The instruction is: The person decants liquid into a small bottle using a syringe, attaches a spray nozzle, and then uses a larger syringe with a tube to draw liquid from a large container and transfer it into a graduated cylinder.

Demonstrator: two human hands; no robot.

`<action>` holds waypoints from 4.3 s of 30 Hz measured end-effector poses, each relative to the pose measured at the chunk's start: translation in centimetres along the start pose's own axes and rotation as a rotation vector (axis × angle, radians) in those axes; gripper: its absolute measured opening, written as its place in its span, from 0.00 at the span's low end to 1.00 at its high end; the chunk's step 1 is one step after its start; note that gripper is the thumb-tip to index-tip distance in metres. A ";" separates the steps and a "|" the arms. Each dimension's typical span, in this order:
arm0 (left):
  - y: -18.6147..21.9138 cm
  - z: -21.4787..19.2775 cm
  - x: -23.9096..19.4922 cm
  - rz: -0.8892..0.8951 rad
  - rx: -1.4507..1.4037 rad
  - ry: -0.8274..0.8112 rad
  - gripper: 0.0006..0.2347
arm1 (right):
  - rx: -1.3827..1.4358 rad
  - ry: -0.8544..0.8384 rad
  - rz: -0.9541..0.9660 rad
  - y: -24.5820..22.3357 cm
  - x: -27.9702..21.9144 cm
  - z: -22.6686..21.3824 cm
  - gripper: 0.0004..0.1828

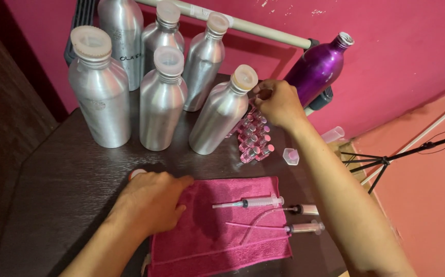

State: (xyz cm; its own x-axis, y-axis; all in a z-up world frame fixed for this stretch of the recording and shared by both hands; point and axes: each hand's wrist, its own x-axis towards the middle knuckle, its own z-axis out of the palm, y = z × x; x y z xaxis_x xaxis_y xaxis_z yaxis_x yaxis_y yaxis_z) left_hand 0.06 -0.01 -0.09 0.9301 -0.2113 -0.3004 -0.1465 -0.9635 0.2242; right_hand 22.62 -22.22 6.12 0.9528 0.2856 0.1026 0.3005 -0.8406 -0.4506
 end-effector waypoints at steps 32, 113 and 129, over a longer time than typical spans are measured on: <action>0.4 0.4 0.2 0.038 0.024 -0.015 0.16 | -0.303 -0.121 0.264 -3.9 -1.5 1.5 0.18; 4.6 1.2 -1.1 0.372 -0.007 0.294 0.11 | 0.445 -0.377 0.091 -2.0 -21.7 3.0 0.23; 3.8 -0.2 -1.3 0.361 -0.103 0.156 0.10 | 0.409 -0.313 -0.149 -3.0 -22.0 0.7 0.28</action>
State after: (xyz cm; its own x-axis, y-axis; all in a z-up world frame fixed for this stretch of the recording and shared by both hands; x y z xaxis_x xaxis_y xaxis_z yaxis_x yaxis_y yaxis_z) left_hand -1.63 -3.41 1.36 0.8662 -0.4978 -0.0431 -0.4458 -0.8088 0.3835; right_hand 0.76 -25.67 4.61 0.8240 0.5645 -0.0495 0.3309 -0.5502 -0.7666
